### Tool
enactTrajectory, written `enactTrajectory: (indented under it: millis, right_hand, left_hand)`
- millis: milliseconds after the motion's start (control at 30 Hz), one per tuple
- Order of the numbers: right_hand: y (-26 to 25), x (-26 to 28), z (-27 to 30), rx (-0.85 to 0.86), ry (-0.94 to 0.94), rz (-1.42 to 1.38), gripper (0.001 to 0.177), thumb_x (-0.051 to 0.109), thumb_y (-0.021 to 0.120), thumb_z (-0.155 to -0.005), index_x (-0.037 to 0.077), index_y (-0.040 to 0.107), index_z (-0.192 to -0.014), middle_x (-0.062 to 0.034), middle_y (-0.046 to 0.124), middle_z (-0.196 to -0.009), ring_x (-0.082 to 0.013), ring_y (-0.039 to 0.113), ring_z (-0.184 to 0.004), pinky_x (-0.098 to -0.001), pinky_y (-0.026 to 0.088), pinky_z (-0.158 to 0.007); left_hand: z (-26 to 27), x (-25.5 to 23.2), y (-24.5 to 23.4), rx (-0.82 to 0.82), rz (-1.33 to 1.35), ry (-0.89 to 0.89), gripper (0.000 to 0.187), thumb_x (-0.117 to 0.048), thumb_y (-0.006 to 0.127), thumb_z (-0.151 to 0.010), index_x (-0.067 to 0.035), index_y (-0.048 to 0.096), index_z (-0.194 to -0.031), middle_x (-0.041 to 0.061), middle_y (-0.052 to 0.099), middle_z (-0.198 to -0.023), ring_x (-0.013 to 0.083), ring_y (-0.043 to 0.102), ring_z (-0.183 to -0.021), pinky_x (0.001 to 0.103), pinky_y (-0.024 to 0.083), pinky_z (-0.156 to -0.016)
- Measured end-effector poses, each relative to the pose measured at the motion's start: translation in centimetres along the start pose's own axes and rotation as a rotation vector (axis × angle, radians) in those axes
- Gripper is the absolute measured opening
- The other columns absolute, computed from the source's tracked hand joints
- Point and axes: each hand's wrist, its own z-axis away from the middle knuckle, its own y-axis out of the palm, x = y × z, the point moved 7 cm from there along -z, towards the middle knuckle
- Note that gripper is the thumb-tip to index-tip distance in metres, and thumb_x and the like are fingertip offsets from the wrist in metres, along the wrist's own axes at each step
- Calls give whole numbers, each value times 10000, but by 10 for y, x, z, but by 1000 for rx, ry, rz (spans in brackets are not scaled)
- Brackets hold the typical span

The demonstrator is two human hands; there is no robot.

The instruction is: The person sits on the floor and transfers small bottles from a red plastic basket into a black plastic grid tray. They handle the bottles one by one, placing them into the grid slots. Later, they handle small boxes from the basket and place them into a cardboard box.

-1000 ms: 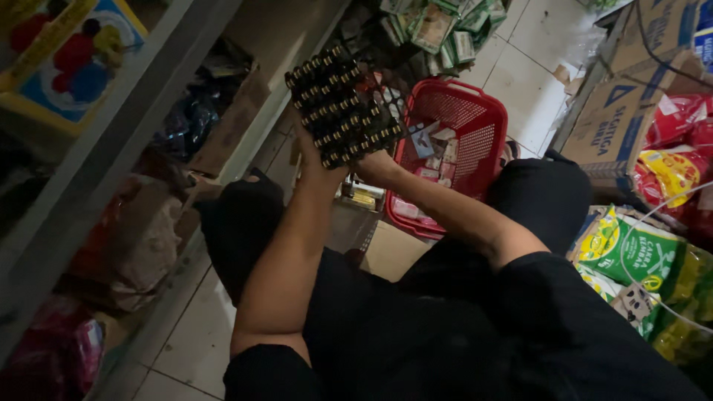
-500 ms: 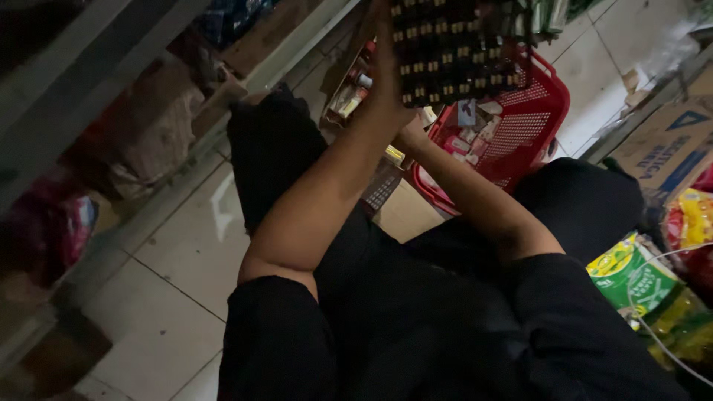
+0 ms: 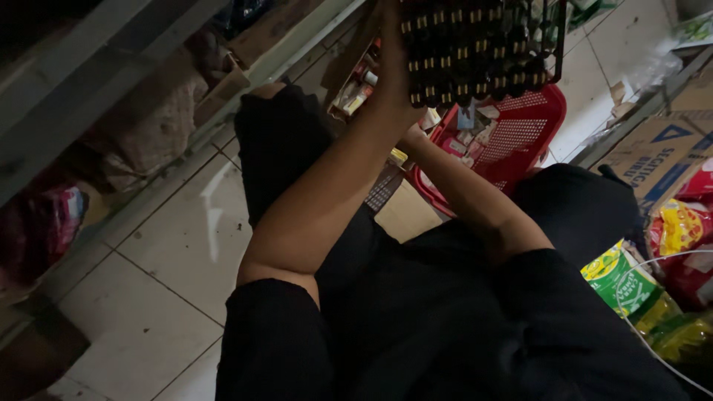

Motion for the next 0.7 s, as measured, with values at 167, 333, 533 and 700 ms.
enactTrajectory:
  millis: [167,333,533,700]
  right_hand:
    - [-22,-8,14,45,-136,321,531,299,721,-974,58,543,-1412,-176,562,-1423,-353,533,-1315,-501,438,-1113]
    - [-70,-52,34,223,24,560,355,253,615,-1054,27,663,-1323,-178,676,-1273,-326,642,-1132,-459,521,-970]
    - [-218,-49,61,-157,264,-12,490,118,735,-861,-17,593,-1311,-126,698,-1192,-207,681,-1045,-405,543,-925]
    - [-305,21,92,-552,234,-511,237,-73,650,-1029,1,619,-1251,-71,694,-1230,-152,702,-1138,-288,601,-981]
  left_hand:
    - [-4,-1,6,-54,32,-3,688,-648,537,-1008,-100,569,-1423,87,621,-1326,252,643,-1175,429,609,-907]
    - [9,-3,16,-8,31,-78,712,-663,491,-1060,-82,545,-1469,123,587,-1376,271,610,-1228,447,596,-934]
    - [32,-15,36,-113,-72,-222,697,-652,409,-1006,-112,548,-1425,100,605,-1365,259,618,-1222,438,592,-969]
    - [32,-15,36,-201,-272,-161,647,-631,436,-1015,-85,622,-1306,91,641,-1244,238,642,-1114,434,584,-903]
